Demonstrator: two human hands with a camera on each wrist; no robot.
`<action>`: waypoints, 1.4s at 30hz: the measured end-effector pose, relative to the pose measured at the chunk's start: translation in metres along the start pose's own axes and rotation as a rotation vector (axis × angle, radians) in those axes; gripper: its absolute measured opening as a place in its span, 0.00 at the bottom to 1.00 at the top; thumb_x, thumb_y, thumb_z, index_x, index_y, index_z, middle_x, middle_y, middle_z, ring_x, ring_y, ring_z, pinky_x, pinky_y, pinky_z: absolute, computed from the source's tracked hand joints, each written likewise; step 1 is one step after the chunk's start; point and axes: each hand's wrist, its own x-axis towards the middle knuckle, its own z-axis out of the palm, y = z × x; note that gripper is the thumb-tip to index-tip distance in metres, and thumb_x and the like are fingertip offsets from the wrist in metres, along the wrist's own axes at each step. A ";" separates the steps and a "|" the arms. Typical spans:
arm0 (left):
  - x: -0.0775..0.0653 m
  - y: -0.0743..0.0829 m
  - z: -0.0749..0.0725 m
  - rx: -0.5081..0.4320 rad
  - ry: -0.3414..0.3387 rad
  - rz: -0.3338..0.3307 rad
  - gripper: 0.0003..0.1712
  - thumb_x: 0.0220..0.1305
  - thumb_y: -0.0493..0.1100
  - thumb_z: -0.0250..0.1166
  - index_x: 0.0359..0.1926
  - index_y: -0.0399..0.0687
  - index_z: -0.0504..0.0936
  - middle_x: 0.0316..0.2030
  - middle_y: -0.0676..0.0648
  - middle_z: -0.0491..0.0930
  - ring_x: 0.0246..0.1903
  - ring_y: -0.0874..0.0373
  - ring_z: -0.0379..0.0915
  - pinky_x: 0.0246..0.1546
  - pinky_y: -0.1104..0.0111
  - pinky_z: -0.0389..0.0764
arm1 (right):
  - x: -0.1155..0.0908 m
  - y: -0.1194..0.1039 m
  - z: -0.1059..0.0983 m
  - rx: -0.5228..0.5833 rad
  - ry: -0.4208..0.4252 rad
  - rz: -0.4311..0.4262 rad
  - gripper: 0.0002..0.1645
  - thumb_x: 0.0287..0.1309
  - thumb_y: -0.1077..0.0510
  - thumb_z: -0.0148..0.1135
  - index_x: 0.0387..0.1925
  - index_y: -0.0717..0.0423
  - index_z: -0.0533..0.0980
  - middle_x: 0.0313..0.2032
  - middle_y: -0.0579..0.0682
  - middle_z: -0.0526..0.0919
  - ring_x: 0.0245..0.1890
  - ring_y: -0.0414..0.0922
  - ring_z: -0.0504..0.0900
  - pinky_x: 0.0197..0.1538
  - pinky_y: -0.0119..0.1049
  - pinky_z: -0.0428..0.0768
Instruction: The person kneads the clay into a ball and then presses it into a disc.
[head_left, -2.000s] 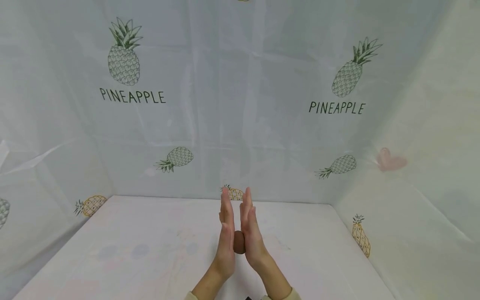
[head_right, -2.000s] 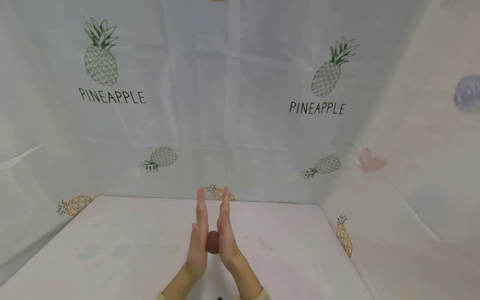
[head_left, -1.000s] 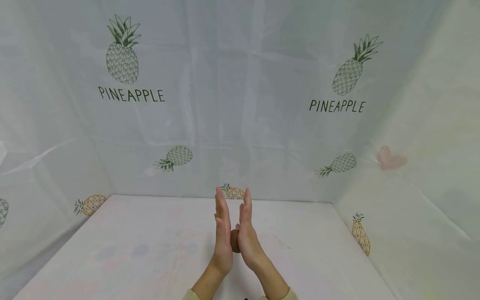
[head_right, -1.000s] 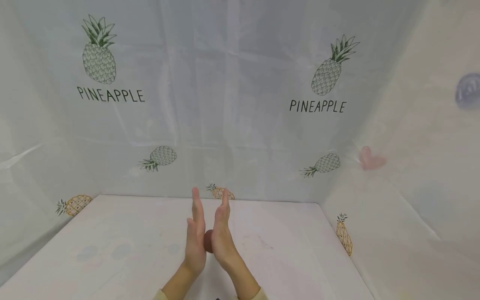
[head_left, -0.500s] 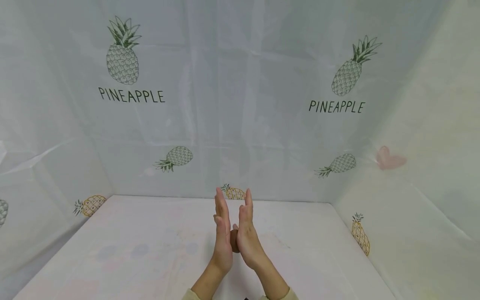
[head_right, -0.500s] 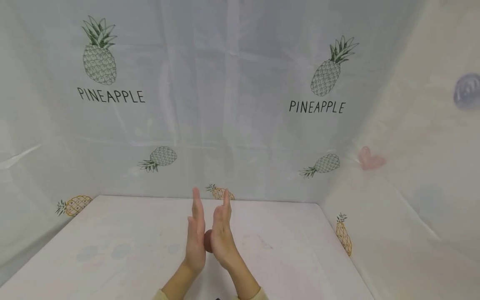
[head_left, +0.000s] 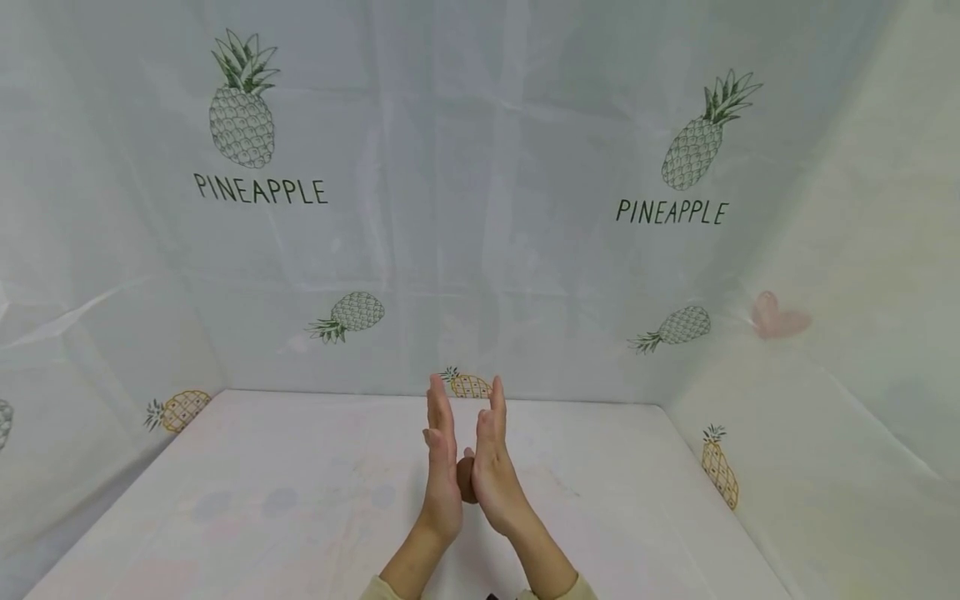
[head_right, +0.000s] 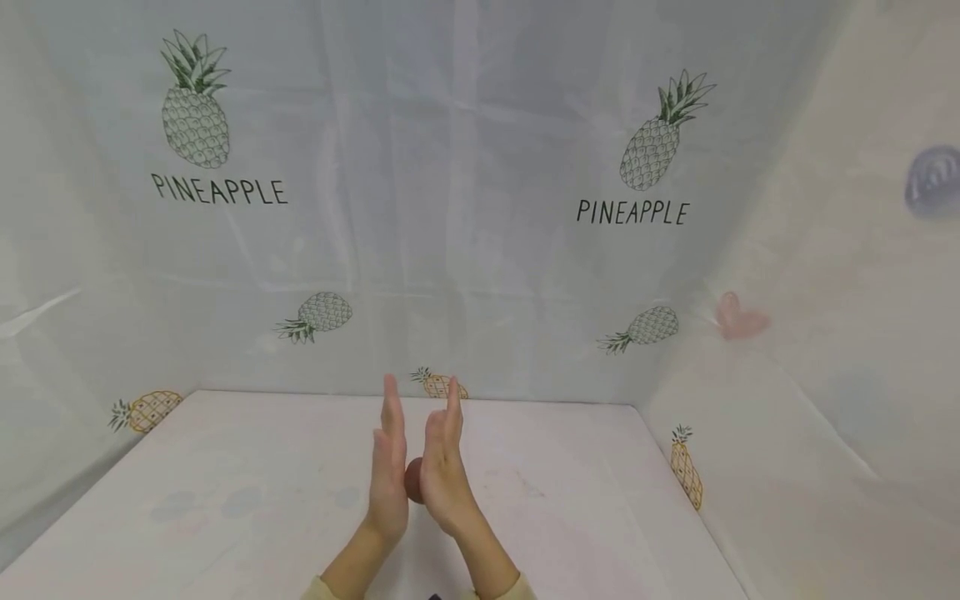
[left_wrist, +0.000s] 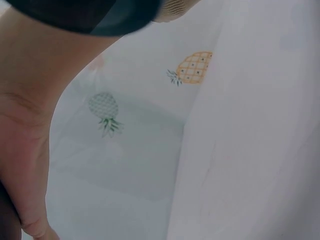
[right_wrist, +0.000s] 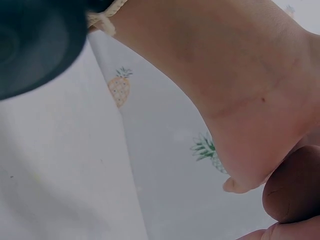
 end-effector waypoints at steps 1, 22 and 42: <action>0.000 0.000 0.000 0.007 0.001 0.009 0.37 0.79 0.71 0.17 0.84 0.79 0.28 0.83 0.65 0.20 0.81 0.59 0.07 0.69 0.35 0.07 | 0.000 0.000 0.000 0.013 -0.003 0.003 0.34 0.84 0.31 0.20 0.81 0.16 0.25 0.77 0.58 0.57 0.14 0.38 0.63 0.21 0.27 0.66; 0.013 -0.001 -0.011 0.000 -0.050 0.013 0.35 0.83 0.64 0.22 0.86 0.74 0.34 0.85 0.62 0.28 0.84 0.54 0.20 0.74 0.29 0.24 | 0.006 0.002 -0.026 -0.130 0.138 -0.034 0.37 0.85 0.32 0.25 0.84 0.24 0.30 0.85 0.48 0.38 0.84 0.54 0.44 0.80 0.69 0.45; 0.016 0.002 -0.033 0.259 -0.084 0.028 0.32 0.82 0.51 0.43 0.83 0.68 0.59 0.80 0.49 0.58 0.77 0.46 0.55 0.70 0.33 0.59 | 0.010 0.020 -0.081 -0.310 0.118 -0.012 0.43 0.86 0.38 0.37 0.86 0.36 0.28 0.85 0.57 0.40 0.84 0.64 0.43 0.78 0.73 0.47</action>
